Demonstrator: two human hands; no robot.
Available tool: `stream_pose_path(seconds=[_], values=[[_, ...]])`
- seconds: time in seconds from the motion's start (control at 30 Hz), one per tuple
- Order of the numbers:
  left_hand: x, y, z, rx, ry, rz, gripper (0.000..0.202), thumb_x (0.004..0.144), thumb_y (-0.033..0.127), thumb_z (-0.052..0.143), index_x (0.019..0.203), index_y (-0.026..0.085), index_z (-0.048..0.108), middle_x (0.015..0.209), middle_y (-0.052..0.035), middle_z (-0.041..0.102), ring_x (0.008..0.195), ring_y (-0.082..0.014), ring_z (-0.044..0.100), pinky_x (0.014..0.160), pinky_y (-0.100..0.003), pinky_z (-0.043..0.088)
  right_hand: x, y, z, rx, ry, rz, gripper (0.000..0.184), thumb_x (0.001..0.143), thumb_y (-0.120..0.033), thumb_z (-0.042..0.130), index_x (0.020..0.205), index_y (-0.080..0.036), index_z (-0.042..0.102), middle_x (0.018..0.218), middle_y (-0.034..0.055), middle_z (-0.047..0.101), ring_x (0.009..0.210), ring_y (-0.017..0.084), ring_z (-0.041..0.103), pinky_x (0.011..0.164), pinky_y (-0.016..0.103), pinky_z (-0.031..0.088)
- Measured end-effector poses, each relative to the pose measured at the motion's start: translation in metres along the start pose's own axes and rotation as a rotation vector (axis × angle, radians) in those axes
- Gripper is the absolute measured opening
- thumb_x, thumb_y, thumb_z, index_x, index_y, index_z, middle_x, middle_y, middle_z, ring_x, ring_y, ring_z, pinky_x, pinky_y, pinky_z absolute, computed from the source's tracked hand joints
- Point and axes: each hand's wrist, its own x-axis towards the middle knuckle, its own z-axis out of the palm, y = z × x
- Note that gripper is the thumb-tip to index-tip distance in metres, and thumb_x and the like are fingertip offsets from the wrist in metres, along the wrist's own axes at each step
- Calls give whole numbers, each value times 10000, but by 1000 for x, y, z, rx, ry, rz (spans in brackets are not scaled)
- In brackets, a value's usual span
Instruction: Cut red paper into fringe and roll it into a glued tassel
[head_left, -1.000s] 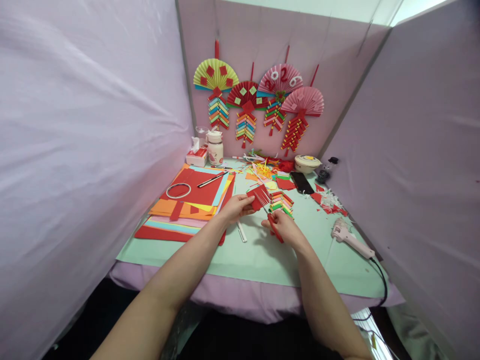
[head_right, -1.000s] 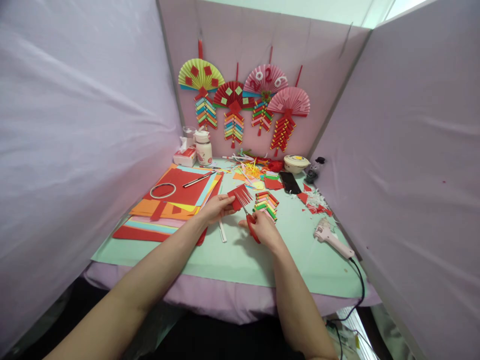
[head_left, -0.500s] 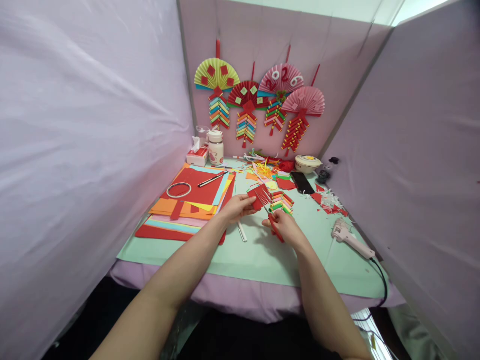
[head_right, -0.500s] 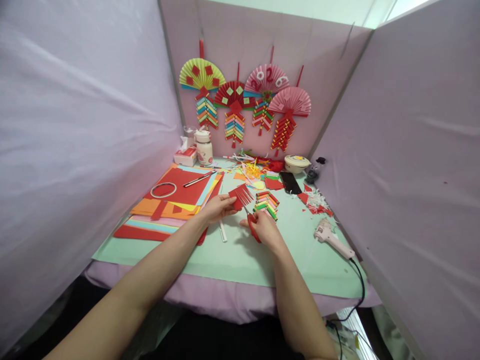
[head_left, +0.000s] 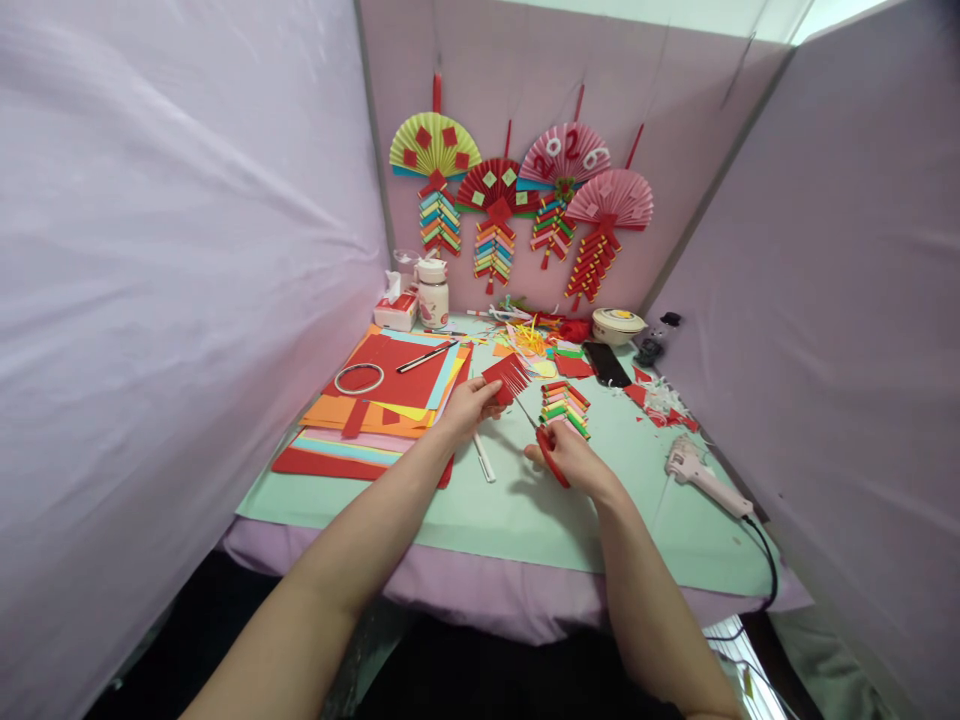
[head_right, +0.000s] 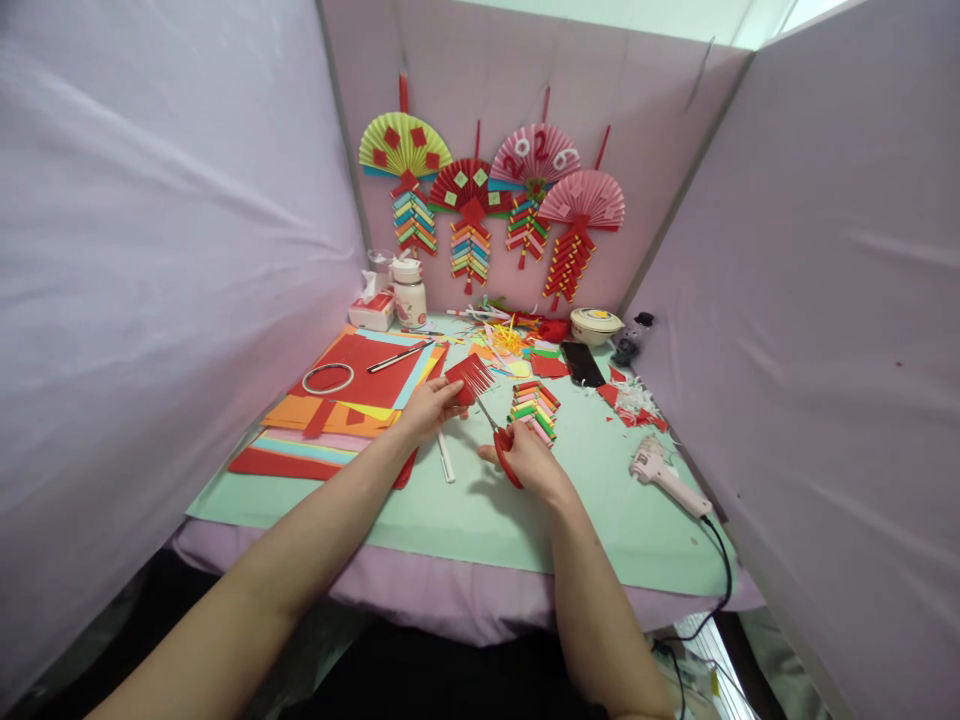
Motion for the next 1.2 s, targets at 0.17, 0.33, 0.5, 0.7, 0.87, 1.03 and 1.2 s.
stream_pose_path(seconds=[0.17, 0.33, 0.5, 0.7, 0.87, 1.03, 1.2], values=[[0, 1, 0, -17, 9, -13, 169, 787, 250, 676, 871, 107, 642, 801, -86, 711, 678, -145, 674, 589, -225, 530, -1, -4, 0, 21, -16, 33, 334, 669, -432, 684, 693, -203, 441, 596, -36, 501, 565, 114, 429, 507, 227, 297], [-4, 3, 3, 6, -18, -40, 205, 774, 255, 702, 892, 96, 649, 821, -98, 715, 680, -141, 675, 598, -219, 529, -3, -8, -1, 34, -3, 27, 325, 677, -439, 670, 700, -199, 453, 592, -37, 499, 551, 109, 424, 501, 229, 294], [-5, 2, 3, -4, -46, -49, 185, 773, 238, 705, 877, 95, 652, 812, -93, 711, 685, -138, 675, 636, -229, 537, -3, -7, 0, 48, -7, 31, 329, 679, -443, 667, 682, -206, 438, 570, -37, 487, 538, 112, 421, 489, 231, 289], [-6, 3, 5, 10, -52, -70, 180, 766, 244, 715, 852, 99, 650, 834, -95, 711, 700, -142, 680, 670, -244, 536, -3, -6, 0, 50, -4, 23, 329, 687, -457, 658, 670, -207, 445, 562, -27, 498, 533, 119, 427, 480, 235, 293], [-8, 6, 8, 15, -42, -87, 164, 777, 242, 709, 834, 100, 649, 815, -87, 709, 661, -127, 671, 709, -260, 542, -2, -3, 0, 39, -8, 20, 331, 689, -476, 657, 679, -201, 474, 572, -17, 527, 542, 127, 453, 488, 238, 304], [-8, 6, 7, 9, -25, -102, 125, 792, 213, 690, 793, 100, 638, 780, -78, 706, 631, -120, 665, 671, -244, 550, 2, 2, 1, 17, -1, 21, 373, 689, -529, 654, 695, -196, 486, 608, -7, 561, 567, 132, 490, 503, 227, 318], [-8, 6, 7, 10, -22, -125, 136, 794, 224, 691, 780, 104, 629, 771, -73, 705, 666, -132, 680, 707, -252, 555, 3, 0, -1, -52, 18, 43, 397, 678, -560, 662, 693, -199, 498, 604, -6, 571, 577, 145, 512, 514, 226, 331]])
